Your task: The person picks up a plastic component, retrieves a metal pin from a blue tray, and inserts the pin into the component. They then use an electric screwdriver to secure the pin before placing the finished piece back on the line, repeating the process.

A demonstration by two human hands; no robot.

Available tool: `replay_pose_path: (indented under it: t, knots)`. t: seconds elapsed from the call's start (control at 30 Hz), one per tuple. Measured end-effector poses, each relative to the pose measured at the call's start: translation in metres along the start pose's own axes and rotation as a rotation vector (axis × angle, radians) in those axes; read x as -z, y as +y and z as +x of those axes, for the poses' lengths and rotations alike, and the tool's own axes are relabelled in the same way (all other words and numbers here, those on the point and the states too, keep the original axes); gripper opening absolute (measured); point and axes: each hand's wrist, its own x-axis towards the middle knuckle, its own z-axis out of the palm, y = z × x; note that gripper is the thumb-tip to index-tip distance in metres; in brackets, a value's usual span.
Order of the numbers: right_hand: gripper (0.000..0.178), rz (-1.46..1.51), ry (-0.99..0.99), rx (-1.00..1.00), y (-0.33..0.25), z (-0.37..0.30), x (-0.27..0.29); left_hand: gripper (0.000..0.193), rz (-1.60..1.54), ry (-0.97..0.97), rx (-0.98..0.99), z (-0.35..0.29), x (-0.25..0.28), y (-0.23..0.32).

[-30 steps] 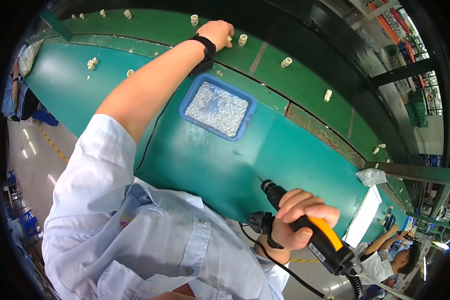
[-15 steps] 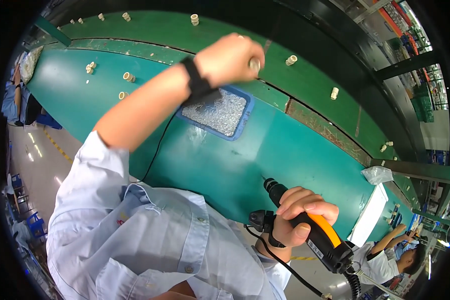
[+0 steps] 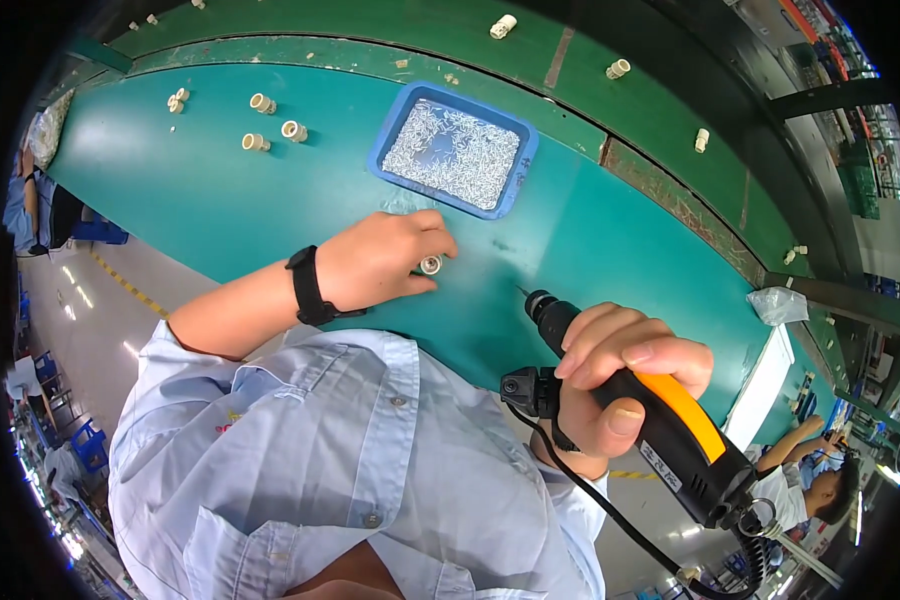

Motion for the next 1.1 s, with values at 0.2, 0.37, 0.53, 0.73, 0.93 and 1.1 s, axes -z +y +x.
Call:
replay_pose_path:
  t: [0.2, 0.37, 0.53, 0.73, 0.93, 1.1]
  knots:
    - [0.031, -0.031, 0.008, -0.009, -0.002, 0.0, -0.001, 0.018, 0.006, 0.208, -0.172, 0.049, 0.025, -0.018]
    - [0.03, -0.034, 0.012, -0.006, 0.001, 0.002, -0.003, 0.016, -0.013, 0.016, -0.186, 0.087, 0.022, -0.043]
    - [0.031, -0.026, 0.005, -0.014, 0.002, 0.003, 0.001, 0.014, -0.064, 0.058, -0.091, 0.085, 0.03, -0.048]
    - [0.031, -0.015, -0.02, -0.027, 0.008, 0.01, -0.007, 0.012, -0.122, 0.202, 0.037, 0.079, 0.037, -0.041]
    - [0.032, -0.045, -0.064, -0.144, 0.011, 0.022, -0.021, 0.014, 0.114, 0.396, -0.103, 0.069, 0.027, -0.044]
    - [0.042, 0.003, -0.002, -0.164, 0.008, 0.028, -0.03, 0.006, 0.068, 0.387, -0.216, 0.054, 0.028, -0.039]
